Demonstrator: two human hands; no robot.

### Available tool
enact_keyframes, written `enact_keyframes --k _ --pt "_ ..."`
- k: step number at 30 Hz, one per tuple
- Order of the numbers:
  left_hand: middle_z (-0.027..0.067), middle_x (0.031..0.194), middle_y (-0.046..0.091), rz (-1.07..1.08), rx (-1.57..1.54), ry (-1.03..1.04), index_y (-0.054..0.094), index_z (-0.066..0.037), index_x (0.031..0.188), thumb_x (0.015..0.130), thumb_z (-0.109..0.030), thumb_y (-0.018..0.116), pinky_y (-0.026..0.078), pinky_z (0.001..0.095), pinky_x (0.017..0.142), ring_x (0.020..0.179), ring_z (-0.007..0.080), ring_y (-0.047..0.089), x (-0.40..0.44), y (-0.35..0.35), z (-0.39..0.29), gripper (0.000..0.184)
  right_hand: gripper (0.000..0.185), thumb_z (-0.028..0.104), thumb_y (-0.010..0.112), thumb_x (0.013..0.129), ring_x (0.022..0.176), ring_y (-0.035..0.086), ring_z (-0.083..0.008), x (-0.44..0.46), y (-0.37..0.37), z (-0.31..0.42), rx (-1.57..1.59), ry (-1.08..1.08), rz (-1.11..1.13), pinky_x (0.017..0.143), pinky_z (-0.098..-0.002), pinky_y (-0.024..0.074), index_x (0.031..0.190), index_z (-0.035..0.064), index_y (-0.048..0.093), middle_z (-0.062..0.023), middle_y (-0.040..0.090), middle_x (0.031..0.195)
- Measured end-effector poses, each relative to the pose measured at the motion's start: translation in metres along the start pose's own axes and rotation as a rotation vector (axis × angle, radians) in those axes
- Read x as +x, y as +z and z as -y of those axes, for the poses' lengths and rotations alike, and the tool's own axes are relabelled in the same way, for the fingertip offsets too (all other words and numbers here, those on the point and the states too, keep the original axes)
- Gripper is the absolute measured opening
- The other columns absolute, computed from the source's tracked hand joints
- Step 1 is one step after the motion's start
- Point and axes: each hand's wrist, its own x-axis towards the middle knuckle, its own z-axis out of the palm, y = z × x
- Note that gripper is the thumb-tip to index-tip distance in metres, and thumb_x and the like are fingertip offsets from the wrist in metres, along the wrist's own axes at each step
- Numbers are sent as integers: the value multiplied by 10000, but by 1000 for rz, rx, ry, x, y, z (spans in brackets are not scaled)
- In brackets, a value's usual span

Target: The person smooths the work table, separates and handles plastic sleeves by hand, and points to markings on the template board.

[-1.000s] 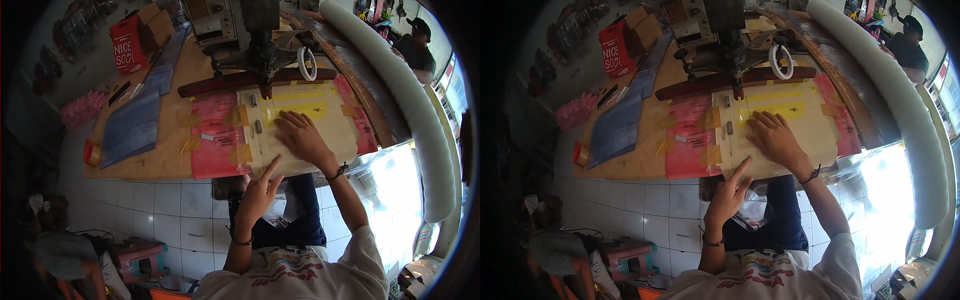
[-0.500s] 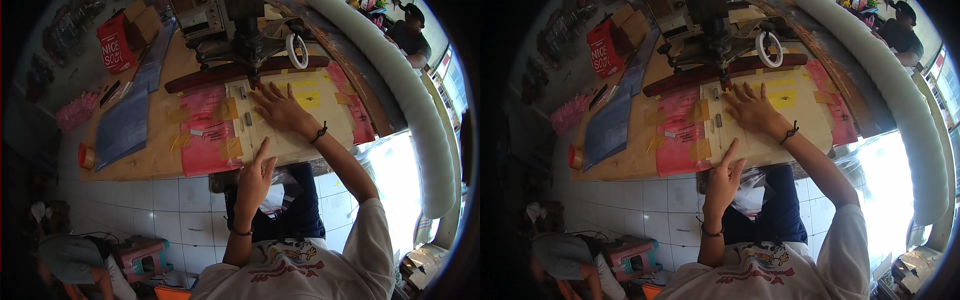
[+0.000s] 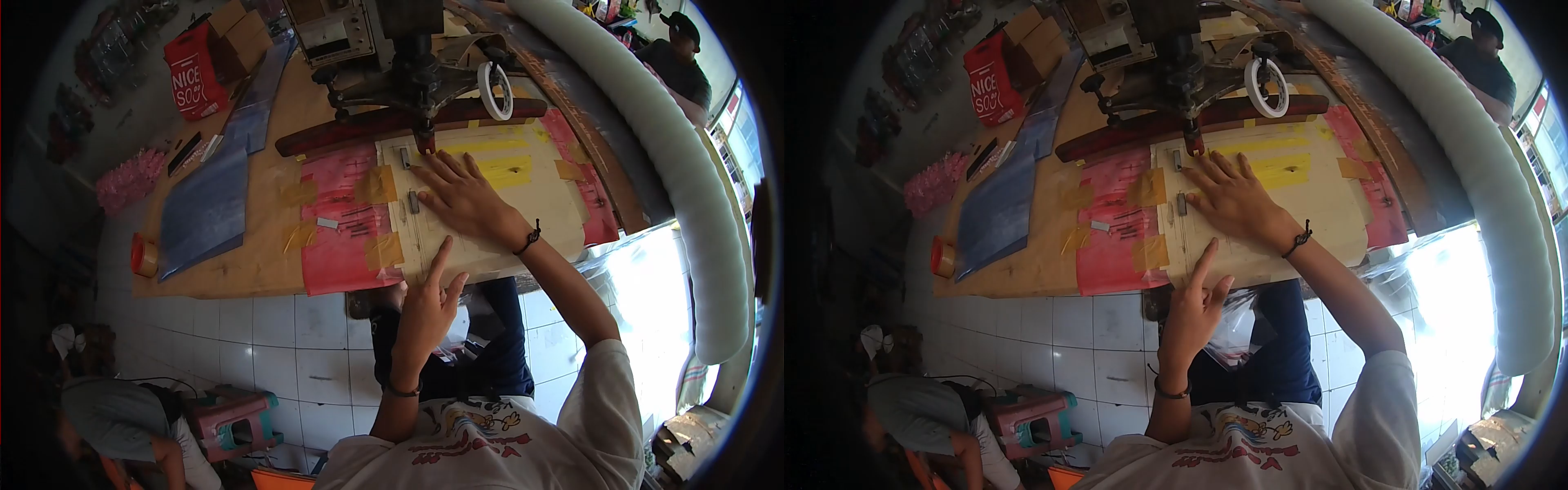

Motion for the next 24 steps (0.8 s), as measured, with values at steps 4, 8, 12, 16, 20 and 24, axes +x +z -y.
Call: enact_keyframes --k 4,8,12,16,20,24 --pt "186 690 601 28 -54 -7 387 -167 1574 1032 -276 621 500 417 612 528 265 511 -4 4 4 601 590 456 356 1083 1538 239 -383 -5 -2 2 -7 4 -40 1248 -594 144 1561 111 377 -185 315 1639" --pt "182 664 570 48 -51 -9 390 -166 1573 1022 -267 637 500 400 608 489 255 484 -3 -2 1 612 576 433 371 1074 1530 268 -373 -6 0 1 -5 27 -53 1241 -600 163 1550 110 397 -171 335 1634" --pt "181 674 583 57 5 -4 391 -176 1572 1014 -288 642 515 433 634 524 287 567 -1 -4 -5 622 596 430 380 1078 1547 215 -376 -2 -8 -1 10 37 25 1262 -570 116 1572 99 355 -183 300 1647" --pt "180 678 603 60 48 42 384 -185 1577 1013 -300 640 519 441 642 551 277 593 -3 -1 3 630 597 422 372 1077 1550 208 -371 -11 -5 -3 -26 28 -16 1263 -565 114 1574 93 353 -178 281 1660" --pt "153 720 624 15 38 125 343 -197 1603 1024 -322 625 529 409 676 569 227 575 -6 10 19 656 611 423 364 1070 1542 232 -380 -17 -2 -3 -14 65 -45 1258 -571 130 1570 73 355 -190 296 1651" --pt "130 726 595 72 46 82 326 -202 1612 1022 -322 631 529 385 688 563 215 555 -4 7 12 675 642 447 341 1071 1550 216 -366 -1 2 -14 -27 98 -26 1266 -550 122 1585 62 322 -193 289 1654"
